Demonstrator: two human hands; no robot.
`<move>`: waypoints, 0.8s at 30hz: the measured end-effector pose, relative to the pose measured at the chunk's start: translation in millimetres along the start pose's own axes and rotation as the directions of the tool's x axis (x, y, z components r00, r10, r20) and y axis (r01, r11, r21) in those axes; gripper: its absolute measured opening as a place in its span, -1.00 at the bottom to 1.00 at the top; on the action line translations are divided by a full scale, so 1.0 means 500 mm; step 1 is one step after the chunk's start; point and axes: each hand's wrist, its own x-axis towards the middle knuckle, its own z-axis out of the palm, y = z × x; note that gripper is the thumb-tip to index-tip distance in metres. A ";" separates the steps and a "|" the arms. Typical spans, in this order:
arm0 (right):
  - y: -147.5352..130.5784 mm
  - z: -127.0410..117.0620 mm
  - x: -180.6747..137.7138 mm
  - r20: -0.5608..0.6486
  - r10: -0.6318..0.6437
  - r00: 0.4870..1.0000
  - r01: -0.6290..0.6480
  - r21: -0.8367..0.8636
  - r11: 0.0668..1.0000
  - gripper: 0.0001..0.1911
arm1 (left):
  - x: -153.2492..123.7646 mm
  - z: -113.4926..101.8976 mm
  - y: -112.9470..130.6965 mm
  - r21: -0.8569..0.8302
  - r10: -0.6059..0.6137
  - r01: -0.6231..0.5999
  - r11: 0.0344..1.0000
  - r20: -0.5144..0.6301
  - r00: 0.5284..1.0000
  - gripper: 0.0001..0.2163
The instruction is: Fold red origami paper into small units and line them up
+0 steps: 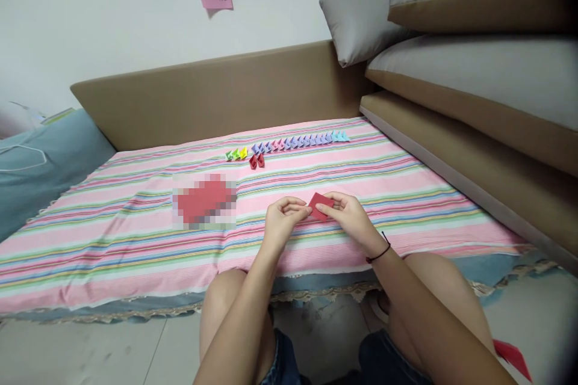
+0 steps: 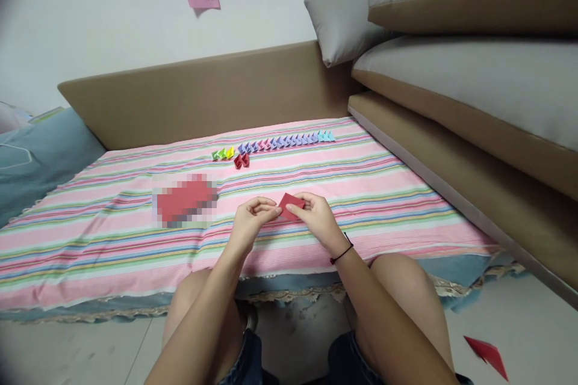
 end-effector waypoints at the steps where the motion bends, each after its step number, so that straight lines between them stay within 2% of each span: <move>1: 0.000 0.000 0.000 -0.016 -0.016 1.000 0.016 -0.002 1.000 -0.73 | 0.000 0.001 0.000 -0.002 0.004 -0.004 1.000 0.016 1.000 -0.75; 5: -0.005 0.002 -0.001 -0.052 -0.092 0.994 0.092 -0.013 0.996 -0.77 | -0.001 0.005 0.000 0.026 0.047 -0.049 0.998 0.065 0.997 -0.79; 8: -0.016 0.001 -0.006 -0.060 -0.205 0.977 0.197 -0.123 0.973 -0.83 | -0.005 0.004 0.002 0.104 0.151 -0.152 0.983 0.020 0.988 -0.83; 10: -0.024 0.000 -0.011 -0.040 -0.363 0.931 0.332 -0.326 0.885 -0.83 | -0.010 0.003 0.004 0.220 0.292 -0.281 0.934 -0.021 0.956 -0.87; 12: -0.030 -0.001 -0.016 0.008 -0.509 0.860 0.440 -0.514 0.736 -0.82 | -0.016 0.004 0.006 0.324 0.424 -0.393 0.861 -0.028 0.905 -0.92; 15: -0.030 -0.003 -0.024 0.018 -0.617 0.787 0.503 -0.599 0.624 -0.81 | -0.024 0.009 0.012 0.341 0.495 -0.461 0.819 -0.014 0.869 -0.94; 17: -0.027 -0.005 -0.028 0.015 -0.655 0.755 0.535 -0.591 0.603 -0.78 | -0.026 0.012 0.016 0.294 0.481 -0.454 0.841 -0.023 0.876 -0.93; 19: -0.025 -0.009 -0.030 0.036 -0.671 0.741 0.565 -0.573 0.593 -0.78 | -0.024 0.011 0.021 0.217 0.421 -0.405 0.888 -0.033 0.907 -0.92; 22: -0.027 -0.014 -0.031 0.105 -0.655 0.748 0.596 -0.540 0.594 -0.77 | -0.018 0.004 0.026 0.076 0.248 -0.244 0.967 -0.036 0.968 -0.83; 24: -0.029 -0.015 -0.030 0.157 -0.635 0.756 0.615 -0.502 0.608 -0.76 | -0.015 -0.001 0.027 0.013 0.151 -0.151 0.988 -0.005 0.989 -0.72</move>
